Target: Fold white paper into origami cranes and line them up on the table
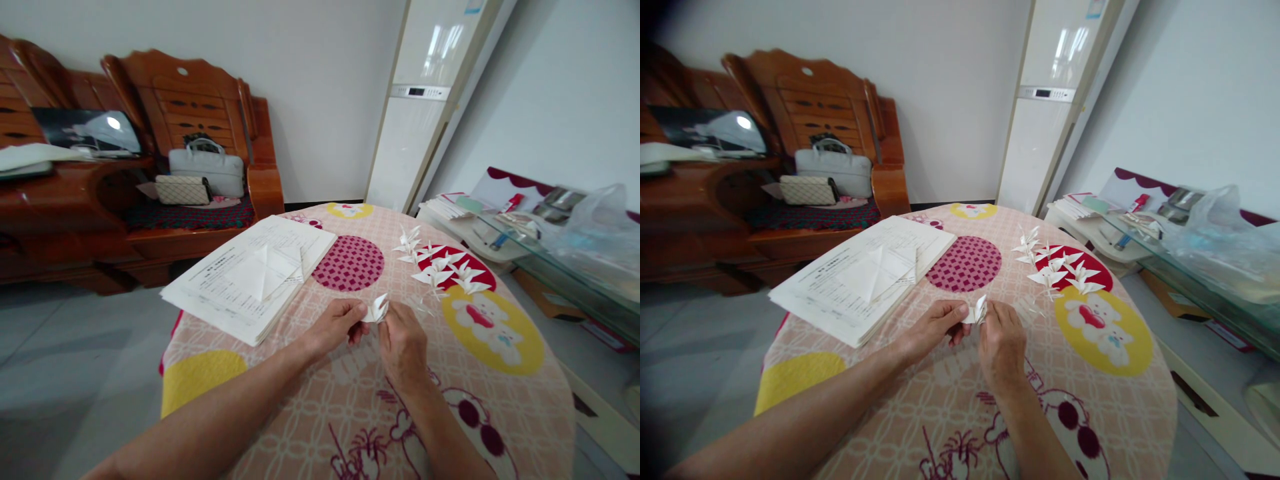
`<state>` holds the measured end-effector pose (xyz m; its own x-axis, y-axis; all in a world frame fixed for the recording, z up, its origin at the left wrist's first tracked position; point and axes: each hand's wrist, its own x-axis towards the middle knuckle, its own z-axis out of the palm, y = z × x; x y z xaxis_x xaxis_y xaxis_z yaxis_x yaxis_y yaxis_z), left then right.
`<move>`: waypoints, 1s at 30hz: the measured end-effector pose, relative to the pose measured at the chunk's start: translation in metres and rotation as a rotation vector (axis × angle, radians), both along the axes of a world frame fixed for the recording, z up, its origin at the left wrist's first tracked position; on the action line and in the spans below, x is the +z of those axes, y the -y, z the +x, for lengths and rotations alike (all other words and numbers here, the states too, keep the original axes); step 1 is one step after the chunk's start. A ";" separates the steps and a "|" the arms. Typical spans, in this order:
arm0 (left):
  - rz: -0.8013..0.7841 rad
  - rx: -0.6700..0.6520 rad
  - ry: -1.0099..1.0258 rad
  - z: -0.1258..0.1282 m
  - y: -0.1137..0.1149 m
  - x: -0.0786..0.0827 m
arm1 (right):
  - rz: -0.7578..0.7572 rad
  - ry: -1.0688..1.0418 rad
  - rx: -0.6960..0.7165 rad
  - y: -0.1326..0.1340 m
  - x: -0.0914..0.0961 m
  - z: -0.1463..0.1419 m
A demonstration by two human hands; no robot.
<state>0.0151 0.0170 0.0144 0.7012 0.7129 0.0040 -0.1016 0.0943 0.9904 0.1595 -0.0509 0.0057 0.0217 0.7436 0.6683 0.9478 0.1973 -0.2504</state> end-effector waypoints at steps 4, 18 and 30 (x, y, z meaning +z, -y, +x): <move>0.293 0.147 -0.154 -0.003 0.003 0.003 | -0.003 0.163 -0.081 0.002 0.001 0.001; 0.869 0.183 -0.728 0.001 0.021 0.008 | -0.097 0.350 -0.185 0.003 0.003 -0.011; 0.804 0.295 -0.566 0.001 0.018 0.001 | -0.081 0.312 -0.273 0.004 -0.001 -0.030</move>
<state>0.0163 -0.0013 0.0150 0.5457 0.7900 0.2796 0.4889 -0.5711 0.6594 0.1295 -0.0554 0.0044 0.0309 0.7889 0.6138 0.9954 -0.0797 0.0523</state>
